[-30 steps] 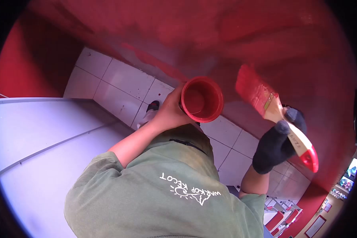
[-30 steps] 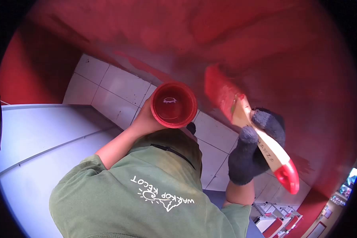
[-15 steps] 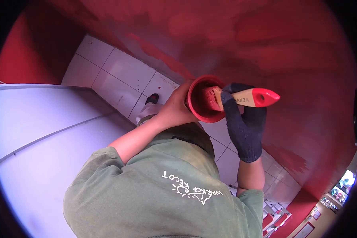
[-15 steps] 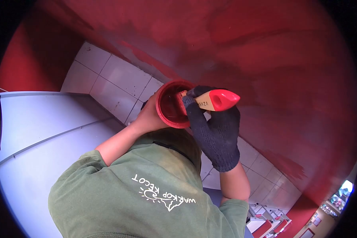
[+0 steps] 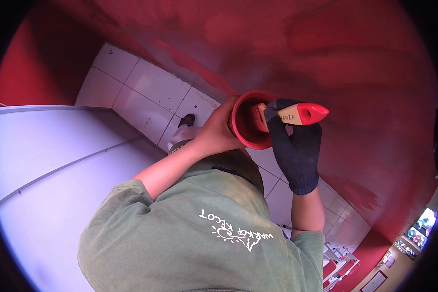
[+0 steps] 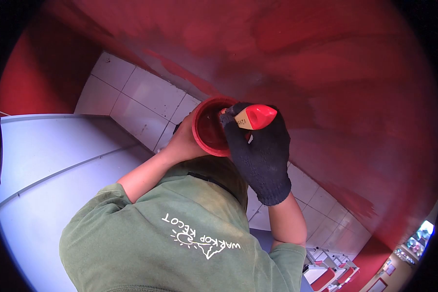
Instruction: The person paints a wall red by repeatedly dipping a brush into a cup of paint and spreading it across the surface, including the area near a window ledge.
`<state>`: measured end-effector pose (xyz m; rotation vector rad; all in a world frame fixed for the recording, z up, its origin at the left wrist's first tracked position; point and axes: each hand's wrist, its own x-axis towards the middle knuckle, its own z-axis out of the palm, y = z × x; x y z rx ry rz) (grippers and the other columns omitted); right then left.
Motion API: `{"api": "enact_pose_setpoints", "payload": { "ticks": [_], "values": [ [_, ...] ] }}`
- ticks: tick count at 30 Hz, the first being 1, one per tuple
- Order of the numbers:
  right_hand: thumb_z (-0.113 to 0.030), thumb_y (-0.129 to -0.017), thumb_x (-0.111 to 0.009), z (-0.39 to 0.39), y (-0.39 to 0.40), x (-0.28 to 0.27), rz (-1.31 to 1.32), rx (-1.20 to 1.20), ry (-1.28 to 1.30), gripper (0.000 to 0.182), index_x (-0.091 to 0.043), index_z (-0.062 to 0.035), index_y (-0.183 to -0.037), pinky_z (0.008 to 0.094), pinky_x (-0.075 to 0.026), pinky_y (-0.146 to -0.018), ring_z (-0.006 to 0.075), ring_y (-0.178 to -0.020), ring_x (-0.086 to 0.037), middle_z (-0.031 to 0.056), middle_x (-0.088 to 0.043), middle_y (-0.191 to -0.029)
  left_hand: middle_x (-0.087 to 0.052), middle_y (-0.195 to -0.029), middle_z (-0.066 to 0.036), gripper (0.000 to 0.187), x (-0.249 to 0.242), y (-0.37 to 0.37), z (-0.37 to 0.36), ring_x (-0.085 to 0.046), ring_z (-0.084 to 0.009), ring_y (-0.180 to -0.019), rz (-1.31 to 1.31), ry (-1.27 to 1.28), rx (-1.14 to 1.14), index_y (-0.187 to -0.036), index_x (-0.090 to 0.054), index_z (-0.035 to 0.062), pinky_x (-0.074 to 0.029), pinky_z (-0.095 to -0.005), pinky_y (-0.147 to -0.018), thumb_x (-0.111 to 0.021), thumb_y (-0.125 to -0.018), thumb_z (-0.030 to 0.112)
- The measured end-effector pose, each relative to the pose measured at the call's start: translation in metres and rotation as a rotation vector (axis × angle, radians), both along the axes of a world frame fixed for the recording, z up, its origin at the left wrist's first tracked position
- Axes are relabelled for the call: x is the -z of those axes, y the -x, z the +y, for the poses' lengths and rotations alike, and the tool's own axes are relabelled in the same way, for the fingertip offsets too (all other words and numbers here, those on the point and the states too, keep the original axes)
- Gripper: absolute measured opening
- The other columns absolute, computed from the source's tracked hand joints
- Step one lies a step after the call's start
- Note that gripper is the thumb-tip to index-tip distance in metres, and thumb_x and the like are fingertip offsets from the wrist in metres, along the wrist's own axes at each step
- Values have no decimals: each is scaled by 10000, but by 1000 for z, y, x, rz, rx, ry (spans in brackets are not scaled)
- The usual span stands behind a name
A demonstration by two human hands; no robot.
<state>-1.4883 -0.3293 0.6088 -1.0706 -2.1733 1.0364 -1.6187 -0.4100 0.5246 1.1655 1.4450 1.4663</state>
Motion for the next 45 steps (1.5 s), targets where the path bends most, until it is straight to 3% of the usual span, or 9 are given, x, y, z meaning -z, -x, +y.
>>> {"api": "enact_pose_setpoints", "payload": {
  "ticks": [15, 19, 23, 27, 33, 34, 35, 42, 45],
  "values": [
    [-220, -901, -564, 13, -24, -6, 328, 354, 310, 244, -586, 13, -972, 251, -453, -650, 108, -751, -566, 74, -609, -855, -574, -1158, -118, 764, 3, 3, -1, -556, -223, -1097, -85, 59, 7, -1227, -468, 48, -442, -340, -920, -849, -573, 155],
    [-220, -923, -516, 8, -37, 10, 222, 232, 55, 242, -576, 9, -976, 252, -425, -616, 99, -697, -526, 53, -581, -834, -574, -1157, -112, 762, 11, 1, 0, -553, -221, -1097, -11, -1, 31, -1222, -474, 47, -442, -341, -922, -854, -570, 155],
    [-227, -936, -494, 7, -43, 14, 289, 253, 227, 245, -578, 2, -964, 247, -398, -586, 88, -661, -499, 28, -549, -780, -569, -1172, -108, 771, 6, -1, 1, -547, -204, -1108, -40, -1, 53, -1219, -478, 50, -441, -347, -934, -870, -566, 167],
    [-26, -896, -438, 5, -50, 19, 68, 164, 70, 212, -528, 30, -1079, 304, -470, -692, 236, -844, -572, 136, -570, -996, -553, -1203, -92, 829, -1, -1, 4, -543, -189, -1103, -86, 30, 88, -1247, -451, 50, -439, -339, -942, -883, -545, 137],
    [-123, -922, -515, 8, -62, 21, 84, 276, -276, 246, -498, 34, -1111, 302, -481, -714, 212, -898, -558, 120, -545, -1032, -536, -1233, -89, 815, 4, 2, 5, -515, -204, -1154, -20, 1, 71, -1268, -446, 70, -428, -359, -962, -867, -574, 153],
    [-165, -922, -548, 7, -60, 18, 780, 452, 398, 294, -481, 32, -1129, 289, -484, -733, 181, -931, -552, 102, -533, -1054, -535, -1236, -86, 824, 6, 3, 6, -511, -204, -1159, 12, -16, 67, -1275, -442, 76, -428, -359, -962, -865, -572, 149],
    [-165, -922, -548, 8, -61, 18, 780, 449, 395, 294, -481, 32, -1129, 289, -484, -733, 181, -931, -552, 102, -533, -1054, -535, -1236, -86, 824, 7, 4, 6, -511, -204, -1159, 13, -19, 65, -1275, -442, 76, -428, -359, -962, -865, -572, 149],
    [128, -718, -639, 40, -62, 20, 421, 267, -424, 279, -612, -17, -954, 298, -458, -819, 233, -914, -593, 108, -603, -990, -542, -1227, -85, 822, 14, 4, 3, -517, -209, -1155, 20, 46, 45, -1275, -444, 83, -435, -359, -954, -862, -571, 150],
    [86, -771, -618, 48, -63, -3, 326, 207, -643, 235, -585, -12, -983, 328, -467, -839, 235, -955, -585, 116, -594, -1027, -543, -1228, -86, 815, 11, 4, 1, -521, -210, -1152, 34, 65, 36, -1273, -446, 84, -439, -360, -954, -863, -576, 157]
  ]
}}
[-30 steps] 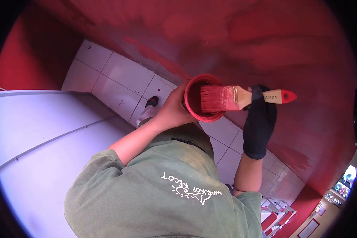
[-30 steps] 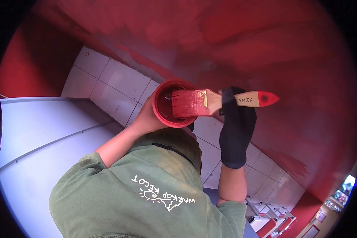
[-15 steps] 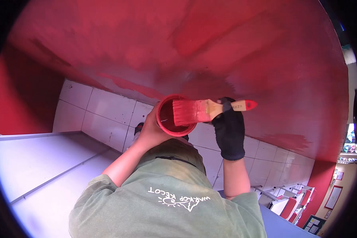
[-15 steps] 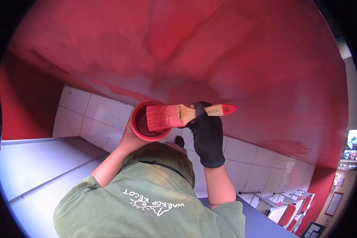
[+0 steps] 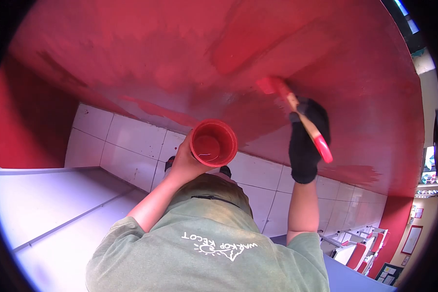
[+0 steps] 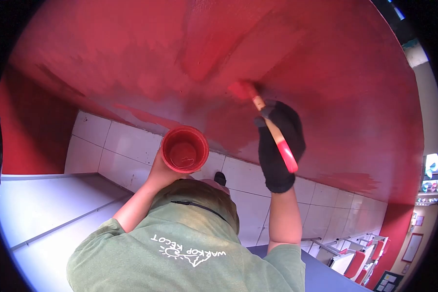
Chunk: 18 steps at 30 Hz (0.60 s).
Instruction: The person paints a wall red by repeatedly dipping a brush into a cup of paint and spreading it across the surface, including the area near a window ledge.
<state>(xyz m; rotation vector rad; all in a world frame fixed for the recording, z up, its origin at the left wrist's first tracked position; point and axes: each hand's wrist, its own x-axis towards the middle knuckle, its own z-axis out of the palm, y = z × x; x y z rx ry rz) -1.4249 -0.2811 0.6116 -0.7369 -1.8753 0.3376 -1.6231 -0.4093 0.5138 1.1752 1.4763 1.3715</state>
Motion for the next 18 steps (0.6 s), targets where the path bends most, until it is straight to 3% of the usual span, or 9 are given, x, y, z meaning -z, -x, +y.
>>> {"api": "enact_pose_setpoints", "payload": {
  "ticks": [2, 4, 5, 8, 12, 14, 15, 16, 18],
  "values": [
    [129, -752, -598, -8, 1, -20, -31, 32, -96, 254, -585, -19, -959, 338, -477, -830, 259, -956, -592, 142, -598, -1038, -544, -1230, -87, 810, 0, 1, -2, -523, -210, -1151, -9, 10, -11, -1272, -446, 85, -440, -361, -954, -862, -581, 160],
    [144, -748, -576, -15, -2, -28, 55, -84, -257, 261, -585, -18, -953, 354, -487, -826, 293, -959, -596, 168, -599, -1035, -544, -1231, -88, 801, 0, 3, -4, -524, -213, -1151, 8, 6, -13, -1273, -445, 85, -438, -365, -960, -858, -592, 165],
    [148, -706, -647, -22, 1, -23, 133, -68, -141, 264, -612, -5, -918, 307, -536, -697, 260, -855, -625, 193, -611, -977, -544, -1231, -88, 801, 1, 3, -5, -524, -213, -1151, 6, 5, -12, -1273, -445, 85, -438, -365, -960, -858, -592, 165],
    [151, -714, -641, -15, 2, 1, -178, -147, -25, 296, -615, -3, -965, 299, -532, -723, 238, -844, -622, 160, -613, -979, -545, -1230, -87, 794, 2, 3, -6, -524, -213, -1153, -6, 5, -9, -1273, -446, 87, -438, -371, -962, -855, -596, 162],
    [161, -714, -636, -2, 10, 3, -41, -168, 186, 316, -621, -6, -982, 307, -526, -725, 243, -861, -617, 136, -613, -968, -553, -1220, -84, 801, 1, 2, -7, -526, -215, -1152, 2, 0, -8, -1273, -447, 91, -439, -375, -962, -860, -590, 165],
    [164, -721, -631, 7, 6, -17, -135, -77, -158, 303, -617, 2, -977, 305, -527, -722, 238, -888, -610, 138, -609, -961, -555, -1218, -83, 806, 0, 2, -7, -527, -215, -1151, 17, 5, -6, -1273, -447, 92, -440, -376, -962, -862, -587, 167],
    [160, -724, -637, 6, 8, -30, -38, -115, -114, 282, -615, 12, -963, 294, -530, -724, 232, -905, -604, 134, -608, -963, -556, -1215, -84, 806, -1, 2, -6, -530, -215, -1145, 12, 0, -8, -1270, -449, 92, -441, -375, -960, -864, -584, 170],
    [123, -732, -640, 6, 6, -41, -51, -96, -202, 292, -606, -13, -988, 329, -480, -834, 255, -958, -597, 143, -608, -1030, -558, -1212, -85, 806, -1, 2, -8, -534, -214, -1139, 5, -8, -10, -1267, -450, 91, -443, -374, -957, -866, -582, 173],
    [124, -738, -634, -7, 6, -68, -59, 8, -288, 293, -604, -24, -989, 344, -501, -842, 277, -986, -601, 164, -606, -1038, -558, -1211, -84, 803, -4, 2, -7, -534, -213, -1137, 2, -6, 4, -1262, -454, 90, -444, -373, -955, -868, -580, 173]
  ]
}}
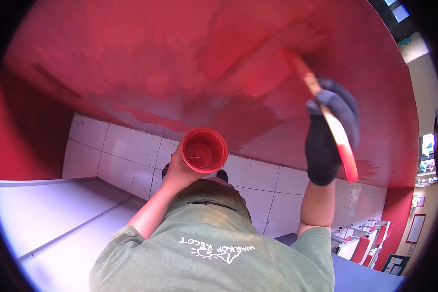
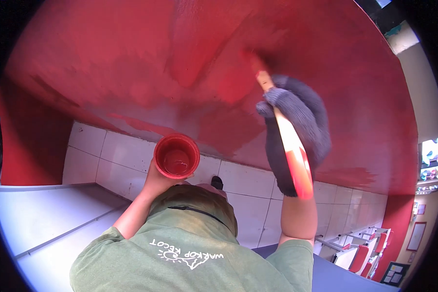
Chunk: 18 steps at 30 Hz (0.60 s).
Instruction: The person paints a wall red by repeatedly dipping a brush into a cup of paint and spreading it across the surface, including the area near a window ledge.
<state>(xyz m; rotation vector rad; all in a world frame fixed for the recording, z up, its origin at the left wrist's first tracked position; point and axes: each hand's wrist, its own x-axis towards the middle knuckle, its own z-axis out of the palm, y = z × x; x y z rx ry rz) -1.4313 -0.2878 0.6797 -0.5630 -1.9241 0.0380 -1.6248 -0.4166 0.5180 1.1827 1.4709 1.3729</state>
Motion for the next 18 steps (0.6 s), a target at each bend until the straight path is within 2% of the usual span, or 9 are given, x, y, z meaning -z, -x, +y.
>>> {"api": "enact_pose_setpoints", "payload": {
  "ticks": [2, 3, 6, 10, 11, 13, 14, 16, 18],
  "values": [
    [122, -734, -639, -6, 3, -14, 35, -100, -155, 292, -604, -31, -981, 372, -519, -848, 308, -1006, -602, 178, -599, -1048, -557, -1210, -84, 799, 0, 0, 0, -534, -212, -1135, -5, 2, 6, -1257, -457, 89, -445, -372, -952, -870, -577, 173],
    [114, -720, -650, -2, 0, -20, -97, -26, -369, 295, -609, -33, -972, 384, -529, -845, 328, -1010, -603, 183, -589, -1060, -557, -1209, -82, 798, 2, -1, -1, -534, -212, -1134, -21, -4, -1, -1253, -459, 89, -445, -371, -949, -872, -575, 171],
    [-4, -619, -691, 6, 5, -1, -206, 5, -473, 307, -649, -77, -913, 433, -492, -851, 326, -971, -578, 155, -573, -1115, -556, -1209, -81, 801, 4, -1, -2, -532, -211, -1135, -33, -27, -10, -1249, -460, 89, -444, -368, -946, -875, -570, 170],
    [-123, -607, -652, 4, 10, 49, -548, 56, -356, 291, -640, -104, -897, 449, -486, -836, 336, -961, -567, 125, -582, -1080, -555, -1209, -81, 800, 4, 0, -3, -531, -211, -1134, -51, -41, -31, -1247, -460, 83, -443, -362, -944, -877, -570, 172],
    [-123, -607, -652, -2, 10, 46, -551, 60, -367, 291, -640, -104, -897, 449, -486, -836, 336, -961, -567, 125, -582, -1080, -555, -1209, -81, 800, 4, 1, -3, -531, -211, -1134, -54, -52, -30, -1247, -460, 83, -443, -362, -944, -877, -570, 172],
    [-2, -638, -716, -14, 9, 33, -555, -20, -244, 244, -678, -87, -863, 453, -490, -804, 344, -905, -589, 164, -603, -958, -555, -1207, -82, 793, 3, 2, -3, -532, -210, -1132, -34, -13, -25, -1245, -460, 82, -443, -360, -940, -874, -575, 173],
    [4, -650, -711, -14, 9, 26, -384, -43, -46, 257, -666, -73, -891, 455, -490, -806, 345, -932, -579, 161, -588, -1008, -555, -1207, -82, 793, 3, 2, -3, -532, -210, -1132, -33, -14, -21, -1245, -460, 82, -443, -360, -940, -874, -575, 173],
    [-60, -638, -724, -1, 8, 0, -302, 20, -498, 301, -642, -130, -919, 434, -481, -801, 317, -959, -557, 129, -562, -1071, -561, -1195, -80, 781, 4, 2, -6, -536, -209, -1126, -36, 13, -37, -1239, -467, 83, -446, -358, -934, -872, -577, 170],
    [-52, -634, -721, 3, 8, -16, -315, 136, -582, 313, -647, -135, -927, 435, -474, -811, 308, -978, -547, 111, -552, -1093, -565, -1188, -79, 775, 1, 2, -5, -539, -209, -1121, -39, 5, -30, -1235, -469, 83, -447, -357, -932, -871, -578, 170]
  ]
}}
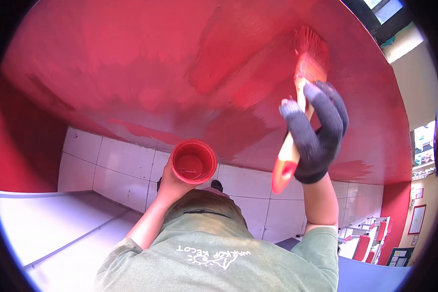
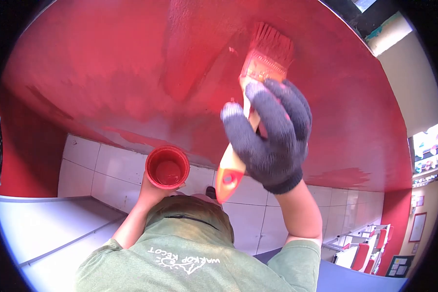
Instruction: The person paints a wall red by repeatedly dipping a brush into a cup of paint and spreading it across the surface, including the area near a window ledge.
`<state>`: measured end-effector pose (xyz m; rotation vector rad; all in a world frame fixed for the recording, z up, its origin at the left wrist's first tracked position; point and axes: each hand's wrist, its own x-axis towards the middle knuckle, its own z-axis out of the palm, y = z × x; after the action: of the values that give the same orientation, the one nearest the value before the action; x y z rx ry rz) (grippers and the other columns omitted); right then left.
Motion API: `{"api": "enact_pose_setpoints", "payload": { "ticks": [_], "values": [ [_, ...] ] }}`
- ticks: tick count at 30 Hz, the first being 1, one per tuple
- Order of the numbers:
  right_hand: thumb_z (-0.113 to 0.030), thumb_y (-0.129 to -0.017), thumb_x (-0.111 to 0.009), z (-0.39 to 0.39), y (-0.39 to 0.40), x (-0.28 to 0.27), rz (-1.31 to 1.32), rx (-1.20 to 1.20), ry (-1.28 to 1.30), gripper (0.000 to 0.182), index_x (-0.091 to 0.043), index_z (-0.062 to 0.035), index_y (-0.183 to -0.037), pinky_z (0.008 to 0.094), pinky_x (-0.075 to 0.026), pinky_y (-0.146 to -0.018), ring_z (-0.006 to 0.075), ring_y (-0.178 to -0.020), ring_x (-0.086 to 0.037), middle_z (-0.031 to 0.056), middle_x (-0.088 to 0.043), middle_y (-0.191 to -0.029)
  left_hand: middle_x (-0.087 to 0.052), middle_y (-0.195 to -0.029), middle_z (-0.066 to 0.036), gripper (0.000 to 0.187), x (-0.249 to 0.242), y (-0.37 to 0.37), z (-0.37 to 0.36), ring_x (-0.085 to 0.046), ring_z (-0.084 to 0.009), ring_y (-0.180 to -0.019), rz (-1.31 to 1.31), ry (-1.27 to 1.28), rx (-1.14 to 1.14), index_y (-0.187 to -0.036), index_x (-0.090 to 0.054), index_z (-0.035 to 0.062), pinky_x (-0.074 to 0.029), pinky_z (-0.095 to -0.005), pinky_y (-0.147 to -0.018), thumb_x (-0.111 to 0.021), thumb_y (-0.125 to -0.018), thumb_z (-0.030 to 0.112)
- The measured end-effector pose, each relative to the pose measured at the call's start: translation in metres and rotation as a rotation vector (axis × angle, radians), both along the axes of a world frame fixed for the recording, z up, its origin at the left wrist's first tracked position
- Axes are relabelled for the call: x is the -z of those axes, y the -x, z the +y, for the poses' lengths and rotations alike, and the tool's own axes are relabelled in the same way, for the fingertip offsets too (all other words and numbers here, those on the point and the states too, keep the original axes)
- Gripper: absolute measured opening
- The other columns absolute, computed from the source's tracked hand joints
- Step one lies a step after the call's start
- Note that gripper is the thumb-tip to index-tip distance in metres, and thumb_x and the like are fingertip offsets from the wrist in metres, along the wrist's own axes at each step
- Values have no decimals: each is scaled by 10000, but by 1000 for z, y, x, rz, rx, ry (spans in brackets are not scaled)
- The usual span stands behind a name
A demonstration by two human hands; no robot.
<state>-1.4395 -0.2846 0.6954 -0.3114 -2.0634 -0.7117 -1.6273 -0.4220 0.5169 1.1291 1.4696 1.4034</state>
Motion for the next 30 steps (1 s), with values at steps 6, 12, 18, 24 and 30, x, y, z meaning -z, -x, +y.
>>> {"api": "enact_pose_setpoints", "payload": {
  "ticks": [6, 12, 18, 24, 30],
  "values": [
    [-58, -607, -681, -2, 10, 48, -243, 30, 170, 264, -658, -127, -861, 428, -483, -806, 317, -938, -564, 105, -569, -1064, -572, -1173, -79, 760, -3, 3, 0, -547, -209, -1106, -20, -40, 10, -1227, -475, 80, -451, -354, -927, -867, -582, 170],
    [-124, -633, -692, 4, 11, 9, -69, -58, -51, 329, -640, -179, -953, 441, -466, -804, 296, -1010, -516, 91, -537, -1094, -570, -1179, -85, 771, 0, 4, -2, -547, -216, -1111, 17, 5, -31, -1235, -469, 80, -451, -355, -927, -864, -578, 168],
    [-65, -641, -693, 9, 27, 66, -227, 30, 107, 284, -656, -139, -913, 447, -467, -822, 331, -965, -550, 98, -573, -1057, -568, -1183, -90, 799, 6, 10, -1, -548, -219, -1109, 27, -19, -64, -1239, -465, 74, -452, -356, -925, -876, -563, 179],
    [-21, -695, -666, -10, 28, 76, -354, -147, 476, 228, -630, -79, -913, 395, -484, -815, 282, -934, -572, 116, -578, -1041, -569, -1175, -88, 794, 9, 17, -4, -551, -209, -1092, -3, 5, -111, -1228, -468, 63, -456, -348, -918, -880, -555, 157],
    [21, -636, -689, 3, 25, -8, 198, -195, 155, 315, -653, -59, -938, 398, -491, -828, 309, -951, -588, 147, -588, -1043, -569, -1170, -91, 785, 11, 19, -6, -551, -208, -1087, 15, 30, -145, -1216, -468, 59, -458, -347, -914, -881, -555, 147]
  ]
}}
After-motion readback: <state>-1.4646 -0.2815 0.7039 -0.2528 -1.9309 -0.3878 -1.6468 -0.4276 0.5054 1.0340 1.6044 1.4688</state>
